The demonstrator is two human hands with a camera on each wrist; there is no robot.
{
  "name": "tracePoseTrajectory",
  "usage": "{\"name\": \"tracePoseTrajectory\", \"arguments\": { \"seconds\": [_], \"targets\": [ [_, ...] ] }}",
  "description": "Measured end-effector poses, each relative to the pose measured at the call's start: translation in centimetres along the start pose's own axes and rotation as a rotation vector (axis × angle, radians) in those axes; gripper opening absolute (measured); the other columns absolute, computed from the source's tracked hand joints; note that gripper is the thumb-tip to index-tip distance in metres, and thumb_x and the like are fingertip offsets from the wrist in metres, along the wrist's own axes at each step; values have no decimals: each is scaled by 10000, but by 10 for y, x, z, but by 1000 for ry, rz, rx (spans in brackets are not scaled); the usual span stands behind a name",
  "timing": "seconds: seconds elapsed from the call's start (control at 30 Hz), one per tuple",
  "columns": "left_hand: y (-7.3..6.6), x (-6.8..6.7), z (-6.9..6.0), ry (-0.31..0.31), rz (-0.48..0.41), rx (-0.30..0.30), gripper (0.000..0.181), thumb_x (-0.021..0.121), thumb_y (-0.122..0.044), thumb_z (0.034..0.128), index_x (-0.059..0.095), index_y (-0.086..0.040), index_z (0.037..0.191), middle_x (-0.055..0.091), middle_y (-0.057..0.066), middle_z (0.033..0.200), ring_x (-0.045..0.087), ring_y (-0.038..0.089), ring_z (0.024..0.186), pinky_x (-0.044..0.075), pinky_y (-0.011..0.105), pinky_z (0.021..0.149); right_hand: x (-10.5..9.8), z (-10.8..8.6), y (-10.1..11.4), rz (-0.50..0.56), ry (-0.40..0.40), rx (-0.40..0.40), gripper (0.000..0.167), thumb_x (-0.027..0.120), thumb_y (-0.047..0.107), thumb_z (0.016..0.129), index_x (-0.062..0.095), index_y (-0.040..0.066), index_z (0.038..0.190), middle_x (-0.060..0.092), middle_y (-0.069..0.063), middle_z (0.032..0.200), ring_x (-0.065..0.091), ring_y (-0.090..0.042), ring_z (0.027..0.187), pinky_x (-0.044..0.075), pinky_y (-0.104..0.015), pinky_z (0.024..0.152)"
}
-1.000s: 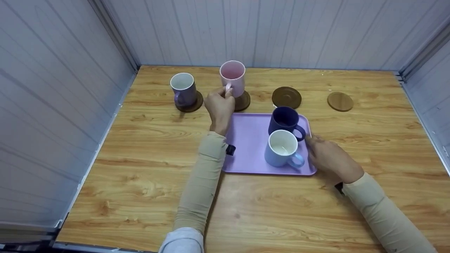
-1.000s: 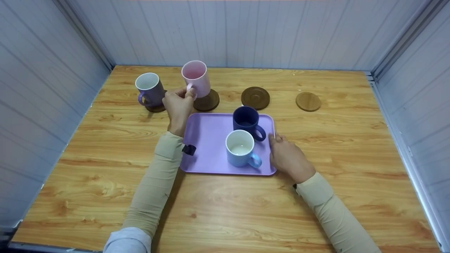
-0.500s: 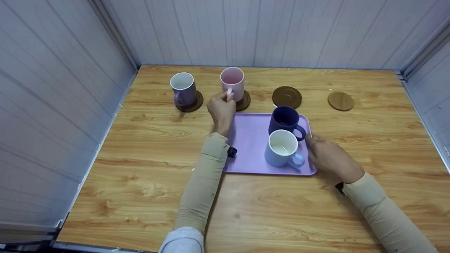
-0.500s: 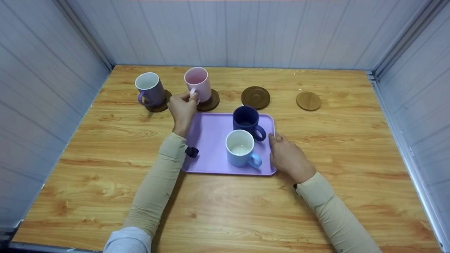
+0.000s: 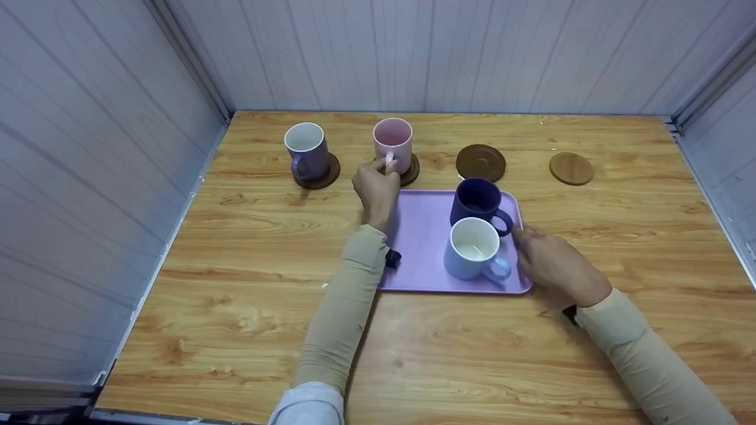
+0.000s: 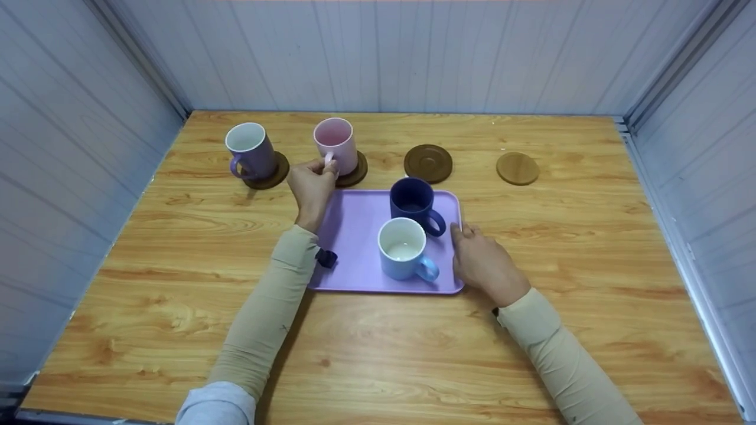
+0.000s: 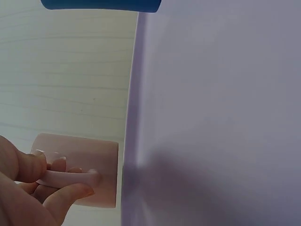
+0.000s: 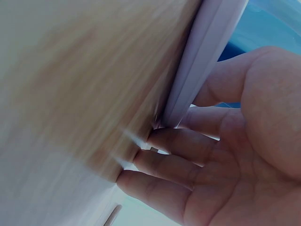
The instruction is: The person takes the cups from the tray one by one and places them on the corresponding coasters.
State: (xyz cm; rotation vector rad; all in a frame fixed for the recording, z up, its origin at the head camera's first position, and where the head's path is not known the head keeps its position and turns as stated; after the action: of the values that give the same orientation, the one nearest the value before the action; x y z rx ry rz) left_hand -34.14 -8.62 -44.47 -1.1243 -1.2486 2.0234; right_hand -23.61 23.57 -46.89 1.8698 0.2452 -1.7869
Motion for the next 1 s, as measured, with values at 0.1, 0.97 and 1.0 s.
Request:
{"name": "tracePoseTrajectory", "arguments": {
  "seconds": [0.1,0.97,1.0],
  "targets": [
    [1,2,-1,5,-2,-7,125,758,-104,885,864,-145,938,802,16,898,711,175,845,559,376,823,0,0,0,4,-1,-2,420,470,84,1024,544,-111,1388,571,-364,1383,604,-526,1212,497,-647,981],
    [6,7,-5,51,14,-24,154,712,-73,873,849,-132,834,710,-22,745,579,135,744,531,333,724,0,-1,0,-11,12,-4,469,497,76,1008,500,-125,1432,529,-369,1426,531,-511,1322,447,-634,1062],
    [6,7,-5,53,19,-22,151,714,-78,874,848,-133,830,708,-24,744,579,135,741,532,334,724,0,-1,0,-12,16,-1,472,497,75,1007,497,-125,1435,520,-371,1432,527,-513,1324,446,-634,1063]
  ]
}}
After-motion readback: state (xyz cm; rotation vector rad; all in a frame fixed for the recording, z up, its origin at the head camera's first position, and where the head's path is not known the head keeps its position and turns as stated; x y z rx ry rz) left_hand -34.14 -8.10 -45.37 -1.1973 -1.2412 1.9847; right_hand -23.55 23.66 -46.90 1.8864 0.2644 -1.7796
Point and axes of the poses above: each hand's wrist, its own z-axis towards the middle knuckle, its own x-axis out of the palm, y = z × x, the point moved 6 cm from there along z, towards the middle knuckle
